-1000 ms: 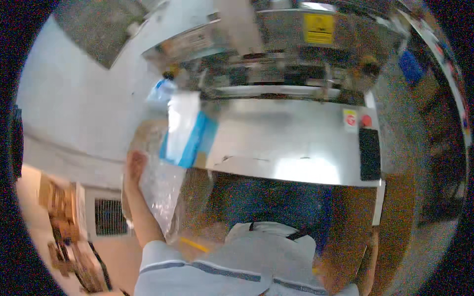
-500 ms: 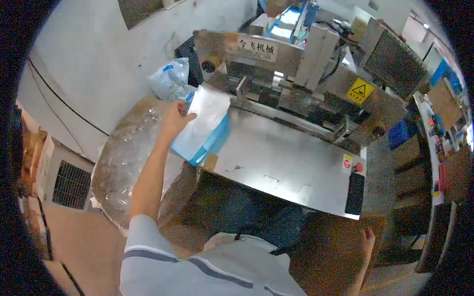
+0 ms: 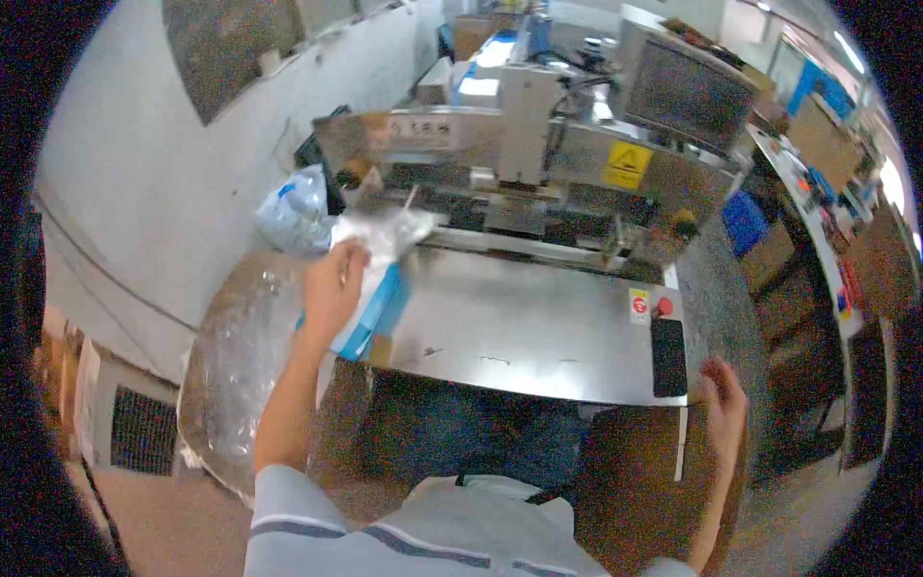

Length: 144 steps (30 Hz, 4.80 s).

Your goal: Packaging small white boxes into plastic bags using a heat sealing machine.

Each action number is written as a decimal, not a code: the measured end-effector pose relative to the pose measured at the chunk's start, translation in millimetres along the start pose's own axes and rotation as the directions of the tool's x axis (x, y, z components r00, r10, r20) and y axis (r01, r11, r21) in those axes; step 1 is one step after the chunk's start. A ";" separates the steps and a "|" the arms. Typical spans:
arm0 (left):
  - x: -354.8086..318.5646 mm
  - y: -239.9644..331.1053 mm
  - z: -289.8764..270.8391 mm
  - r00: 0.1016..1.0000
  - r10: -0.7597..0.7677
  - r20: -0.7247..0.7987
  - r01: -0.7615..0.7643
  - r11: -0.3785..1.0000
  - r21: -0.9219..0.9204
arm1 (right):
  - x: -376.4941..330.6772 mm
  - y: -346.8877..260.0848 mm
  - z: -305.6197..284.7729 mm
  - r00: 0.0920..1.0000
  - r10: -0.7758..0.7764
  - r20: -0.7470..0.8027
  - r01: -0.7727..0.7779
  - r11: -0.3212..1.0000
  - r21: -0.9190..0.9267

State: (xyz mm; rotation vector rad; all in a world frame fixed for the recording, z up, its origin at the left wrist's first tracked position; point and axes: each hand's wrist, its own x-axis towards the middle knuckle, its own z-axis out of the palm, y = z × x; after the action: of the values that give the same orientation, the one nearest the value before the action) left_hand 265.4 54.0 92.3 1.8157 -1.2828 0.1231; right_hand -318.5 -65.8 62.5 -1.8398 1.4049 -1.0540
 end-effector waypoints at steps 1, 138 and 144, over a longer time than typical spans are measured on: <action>-8.8 21.2 5.2 0.998 0.031 0.052 -0.028 0.998 -0.047 | 6.5 -22.9 19.9 0.993 -0.076 0.086 0.082 0.995 -0.057; -10.5 16.4 204.3 0.850 -0.396 0.348 0.521 0.734 -0.436 | 131.0 -26.4 299.3 0.853 -0.046 0.520 -0.108 0.959 0.263; -6.3 14.7 209.8 0.726 -0.445 0.525 0.688 0.491 -0.534 | 114.9 -46.4 300.9 0.817 -0.009 0.576 -0.224 0.917 0.331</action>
State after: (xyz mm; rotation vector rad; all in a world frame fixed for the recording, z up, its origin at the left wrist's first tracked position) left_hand 170.2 -89.0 -29.2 1.4792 -0.6628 -0.9759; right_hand -22.3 -167.2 -26.3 -1.5700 0.8551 -0.5834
